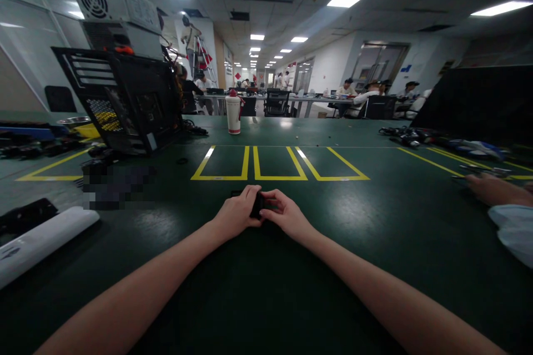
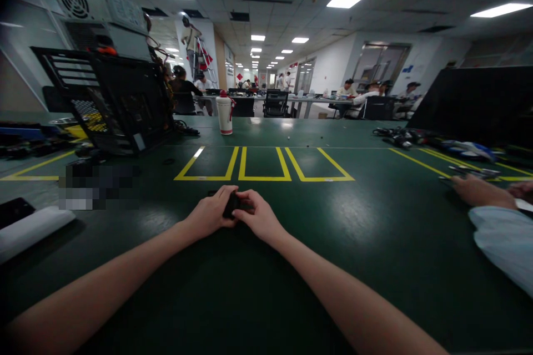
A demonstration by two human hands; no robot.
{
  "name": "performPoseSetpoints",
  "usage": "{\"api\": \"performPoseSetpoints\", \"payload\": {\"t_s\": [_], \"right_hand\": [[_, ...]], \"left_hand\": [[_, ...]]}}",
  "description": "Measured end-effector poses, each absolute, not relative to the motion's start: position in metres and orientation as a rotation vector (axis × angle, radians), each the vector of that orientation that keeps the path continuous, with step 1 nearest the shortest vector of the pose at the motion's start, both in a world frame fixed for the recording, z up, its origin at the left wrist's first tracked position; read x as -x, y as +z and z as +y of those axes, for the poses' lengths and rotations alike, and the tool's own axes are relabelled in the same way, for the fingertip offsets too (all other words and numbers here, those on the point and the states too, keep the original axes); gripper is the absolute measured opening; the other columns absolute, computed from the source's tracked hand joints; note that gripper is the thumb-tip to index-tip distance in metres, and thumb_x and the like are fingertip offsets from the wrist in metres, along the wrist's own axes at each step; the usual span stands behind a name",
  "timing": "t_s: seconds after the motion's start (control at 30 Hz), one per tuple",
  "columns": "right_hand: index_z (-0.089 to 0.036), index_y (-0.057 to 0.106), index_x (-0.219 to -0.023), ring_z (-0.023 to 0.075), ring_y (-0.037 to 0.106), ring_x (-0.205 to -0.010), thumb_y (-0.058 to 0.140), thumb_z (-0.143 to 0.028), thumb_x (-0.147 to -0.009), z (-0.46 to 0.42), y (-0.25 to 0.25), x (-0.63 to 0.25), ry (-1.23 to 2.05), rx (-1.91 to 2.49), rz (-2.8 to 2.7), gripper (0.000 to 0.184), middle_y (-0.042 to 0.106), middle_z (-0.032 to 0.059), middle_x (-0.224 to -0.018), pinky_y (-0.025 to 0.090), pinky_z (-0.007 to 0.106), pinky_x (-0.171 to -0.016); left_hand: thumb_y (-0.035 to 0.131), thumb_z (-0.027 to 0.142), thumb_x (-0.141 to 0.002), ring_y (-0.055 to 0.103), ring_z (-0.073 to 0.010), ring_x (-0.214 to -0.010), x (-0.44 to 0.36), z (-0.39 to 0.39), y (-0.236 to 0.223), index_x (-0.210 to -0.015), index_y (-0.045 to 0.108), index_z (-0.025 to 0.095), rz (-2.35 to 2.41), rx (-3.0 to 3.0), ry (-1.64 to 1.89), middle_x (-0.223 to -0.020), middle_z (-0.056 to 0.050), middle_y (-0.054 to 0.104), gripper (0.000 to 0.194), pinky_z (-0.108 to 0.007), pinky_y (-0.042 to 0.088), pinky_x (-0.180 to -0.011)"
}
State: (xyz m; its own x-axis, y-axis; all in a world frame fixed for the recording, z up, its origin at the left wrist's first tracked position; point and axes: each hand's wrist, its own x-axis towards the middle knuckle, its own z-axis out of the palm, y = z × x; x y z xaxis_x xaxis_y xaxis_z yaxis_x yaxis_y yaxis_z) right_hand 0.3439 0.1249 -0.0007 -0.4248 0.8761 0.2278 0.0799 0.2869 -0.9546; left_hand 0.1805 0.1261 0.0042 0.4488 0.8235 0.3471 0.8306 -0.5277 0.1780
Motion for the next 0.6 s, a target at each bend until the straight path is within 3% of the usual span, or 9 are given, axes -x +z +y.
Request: {"api": "performPoseSetpoints", "payload": {"t_s": [0.23,0.43,0.6], "right_hand": [[-0.020,0.051,-0.091,0.0155,0.057,-0.085,0.057,-0.026,-0.073,0.1259,-0.0032,-0.3394,1.226,0.846,-1.651,0.019,0.055,0.0015,-0.091,0.049,0.031,-0.073],[-0.021,0.049,-0.105,0.0193,0.054,-0.098,0.057,-0.026,-0.073,0.1300,-0.0066,-0.3406,1.251,0.928,-1.662,0.033,0.055,0.0056,-0.106,0.046,0.036,-0.083],[-0.019,0.051,-0.100,0.0189,0.056,-0.096,0.058,-0.021,-0.072,0.1280,-0.0052,-0.3410,1.332,0.840,-1.663,0.028,0.058,0.0044,-0.100,0.047,0.036,-0.083]], "left_hand": [[0.061,0.033,-0.068,0.058,-0.0226,-0.089,-0.1822,0.1269,0.0027,-0.119,0.026,0.019,-1.508,2.640,-0.638,-0.118,-0.007,0.044,0.063,-0.031,0.050,-0.066],[0.063,0.030,-0.066,0.058,-0.0204,-0.087,-0.1802,0.1258,0.0008,-0.119,0.025,0.022,-1.517,2.681,-0.685,-0.121,-0.005,0.042,0.067,-0.031,0.049,-0.069],[0.062,0.028,-0.067,0.055,-0.0211,-0.096,-0.1792,0.1236,0.0038,-0.123,0.020,0.027,-1.466,2.750,-0.708,-0.129,-0.003,0.035,0.070,-0.032,0.047,-0.074]]}}
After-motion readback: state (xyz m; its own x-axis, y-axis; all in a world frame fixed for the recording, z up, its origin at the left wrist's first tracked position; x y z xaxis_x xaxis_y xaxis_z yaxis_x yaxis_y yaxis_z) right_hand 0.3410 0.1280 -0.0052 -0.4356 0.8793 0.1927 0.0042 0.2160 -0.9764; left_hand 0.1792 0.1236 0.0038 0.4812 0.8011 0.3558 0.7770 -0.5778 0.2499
